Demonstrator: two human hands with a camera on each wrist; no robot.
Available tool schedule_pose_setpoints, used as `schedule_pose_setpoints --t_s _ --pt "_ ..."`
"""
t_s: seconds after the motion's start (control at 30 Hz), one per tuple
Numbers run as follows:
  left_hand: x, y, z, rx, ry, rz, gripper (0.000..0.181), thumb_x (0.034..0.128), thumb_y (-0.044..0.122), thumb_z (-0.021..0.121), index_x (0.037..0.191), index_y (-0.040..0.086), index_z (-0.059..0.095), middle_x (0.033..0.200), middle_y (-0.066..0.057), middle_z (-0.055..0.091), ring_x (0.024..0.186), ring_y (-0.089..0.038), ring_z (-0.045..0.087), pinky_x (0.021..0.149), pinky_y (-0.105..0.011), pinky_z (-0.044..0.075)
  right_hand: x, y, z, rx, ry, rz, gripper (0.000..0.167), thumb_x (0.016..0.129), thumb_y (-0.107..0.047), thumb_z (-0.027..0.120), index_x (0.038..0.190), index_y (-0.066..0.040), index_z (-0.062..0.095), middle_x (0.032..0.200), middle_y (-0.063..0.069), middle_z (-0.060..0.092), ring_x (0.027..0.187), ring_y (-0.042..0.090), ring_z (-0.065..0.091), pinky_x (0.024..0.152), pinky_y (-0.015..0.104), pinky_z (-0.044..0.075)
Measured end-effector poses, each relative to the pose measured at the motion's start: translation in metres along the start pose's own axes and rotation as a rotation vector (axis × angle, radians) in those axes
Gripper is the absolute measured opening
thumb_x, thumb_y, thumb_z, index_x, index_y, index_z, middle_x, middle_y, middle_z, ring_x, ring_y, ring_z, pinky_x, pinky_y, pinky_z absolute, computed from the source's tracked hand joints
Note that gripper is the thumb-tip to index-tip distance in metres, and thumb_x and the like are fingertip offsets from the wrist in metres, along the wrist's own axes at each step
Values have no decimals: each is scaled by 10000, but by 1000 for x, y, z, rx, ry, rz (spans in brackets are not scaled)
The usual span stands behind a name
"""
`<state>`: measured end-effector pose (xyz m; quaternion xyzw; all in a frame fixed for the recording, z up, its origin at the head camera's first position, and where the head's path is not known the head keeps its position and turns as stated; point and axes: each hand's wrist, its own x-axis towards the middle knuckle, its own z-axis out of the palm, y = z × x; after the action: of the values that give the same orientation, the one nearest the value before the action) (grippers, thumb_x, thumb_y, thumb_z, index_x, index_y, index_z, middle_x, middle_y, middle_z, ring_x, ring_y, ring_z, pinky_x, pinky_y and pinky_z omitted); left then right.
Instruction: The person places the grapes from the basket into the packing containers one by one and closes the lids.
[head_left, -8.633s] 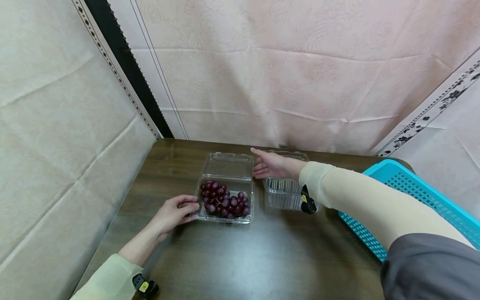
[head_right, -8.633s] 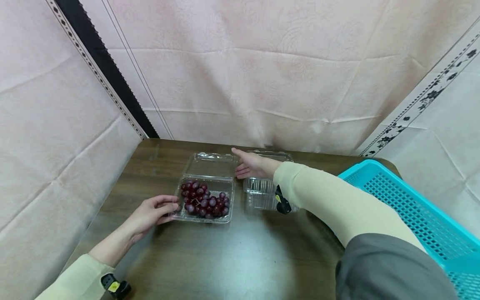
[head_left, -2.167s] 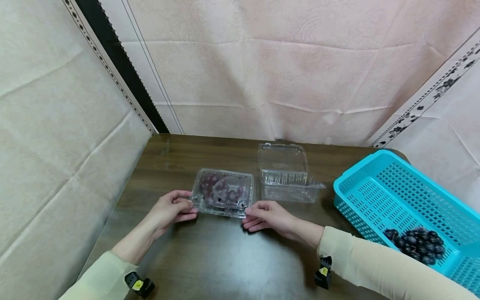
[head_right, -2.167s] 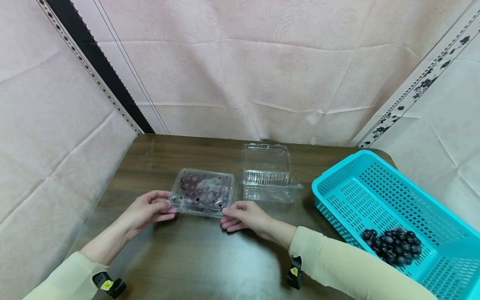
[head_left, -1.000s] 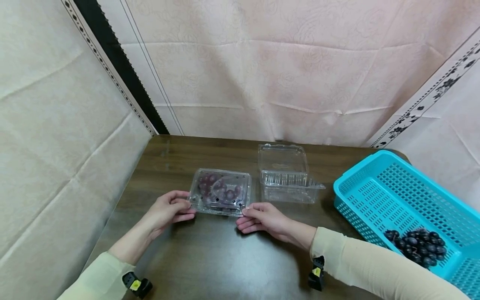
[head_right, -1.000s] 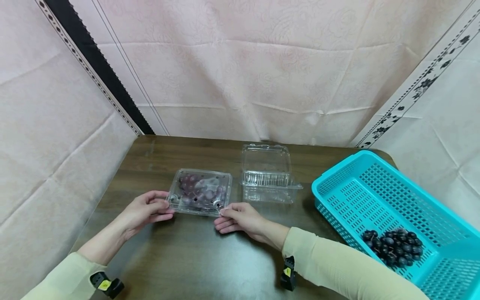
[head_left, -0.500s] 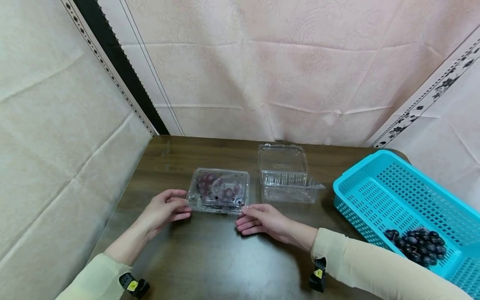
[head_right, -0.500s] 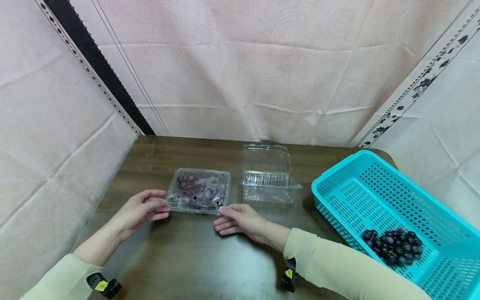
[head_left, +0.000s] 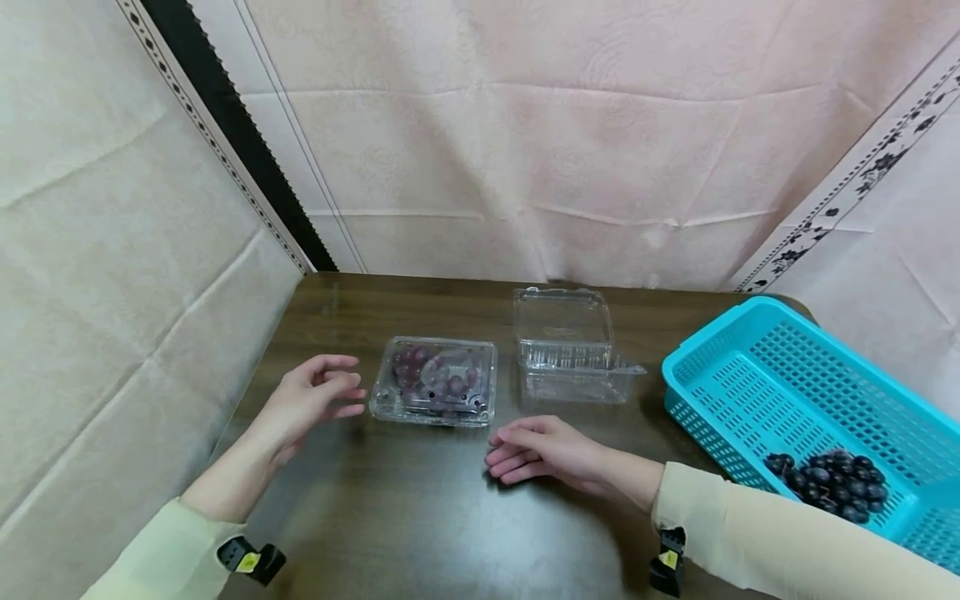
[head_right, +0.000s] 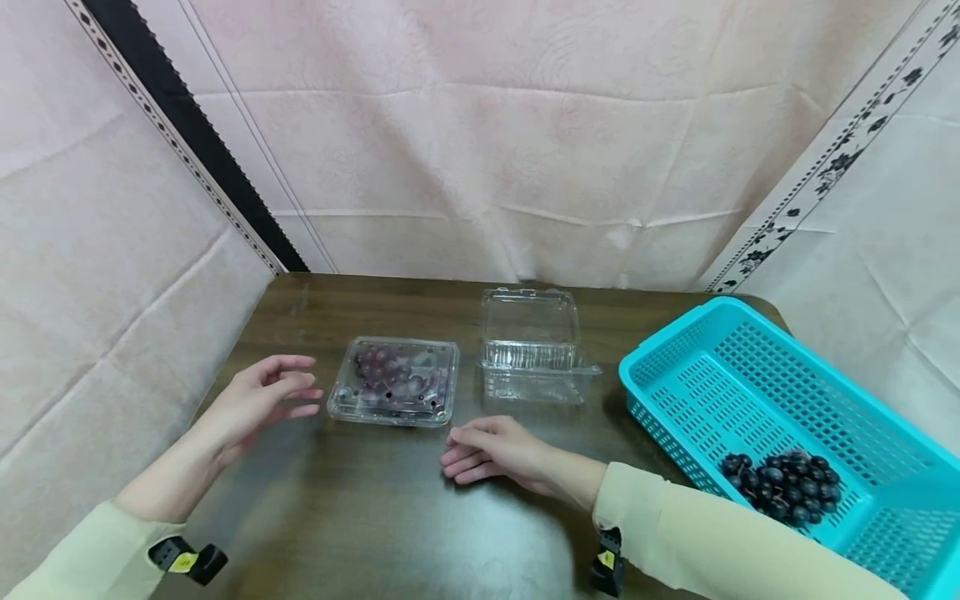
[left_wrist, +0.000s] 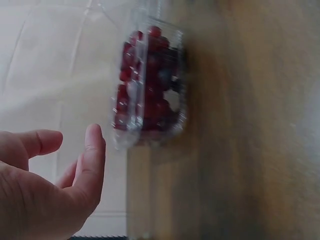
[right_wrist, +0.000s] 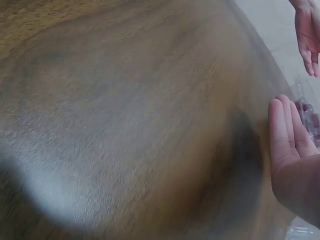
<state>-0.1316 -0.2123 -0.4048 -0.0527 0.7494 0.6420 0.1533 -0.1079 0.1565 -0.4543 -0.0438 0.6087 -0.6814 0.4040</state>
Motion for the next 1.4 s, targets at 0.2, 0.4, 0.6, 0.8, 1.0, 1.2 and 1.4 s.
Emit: schedule_pose_setpoints --t_s 0.2,0.4,0.6,0.8,1.0,1.2,1.4 --pt "2 19 15 6 -57 12 506 1099 117 587 1542 -63 421 1267 -207 577 1167 -304 717 949 -363 655 -20 -8 -7 -19 5 -5 502 1130 -246 561 1409 171 526 1215 229 750 1086 266 764 993 415 643" --pt "7 33 37 8 -108 16 506 1085 111 611 1522 -76 437 1263 -239 579 1121 -326 733 927 -361 662 -41 -18 -12 -46 3 -31 498 1137 -258 548 1404 162 538 1251 263 731 1117 292 756 1005 425 637" --pt "14 47 65 13 -175 17 471 1077 111 632 1487 -66 482 1280 -254 618 1091 -340 746 917 -376 667 -62 -30 -19 -77 -7 -78 465 1140 -261 546 1384 134 574 1268 289 718 1124 306 756 1019 436 629" --pt "21 60 91 27 -207 -13 393 1082 126 634 1433 -28 545 1270 -207 667 1089 -344 755 899 -389 674 -79 -39 -34 -128 2 -112 474 1146 -273 537 1393 131 568 1246 223 743 1180 394 724 1028 434 623" --pt "31 67 118 11 -231 -44 349 1084 115 629 1397 -28 569 1280 -230 667 1126 -412 731 844 -389 688 -94 -44 -50 -220 31 -161 448 1156 -253 509 1384 126 581 1237 216 748 1151 367 740 1006 428 635" --pt "40 70 142 97 -259 -58 347 1086 190 648 1363 -14 600 1268 -230 678 1044 -334 762 804 -372 693 -111 -52 -62 -275 69 -196 449 1162 -247 492 1379 137 575 1247 227 742 1123 319 757 1009 422 633" --pt "48 73 165 172 -260 -104 386 1079 239 675 1347 -27 601 1157 -182 717 1028 -366 764 742 -347 694 -127 -62 -73 -323 103 -209 465 1171 -242 465 1409 150 544 1282 233 729 1136 311 755 1004 402 633"
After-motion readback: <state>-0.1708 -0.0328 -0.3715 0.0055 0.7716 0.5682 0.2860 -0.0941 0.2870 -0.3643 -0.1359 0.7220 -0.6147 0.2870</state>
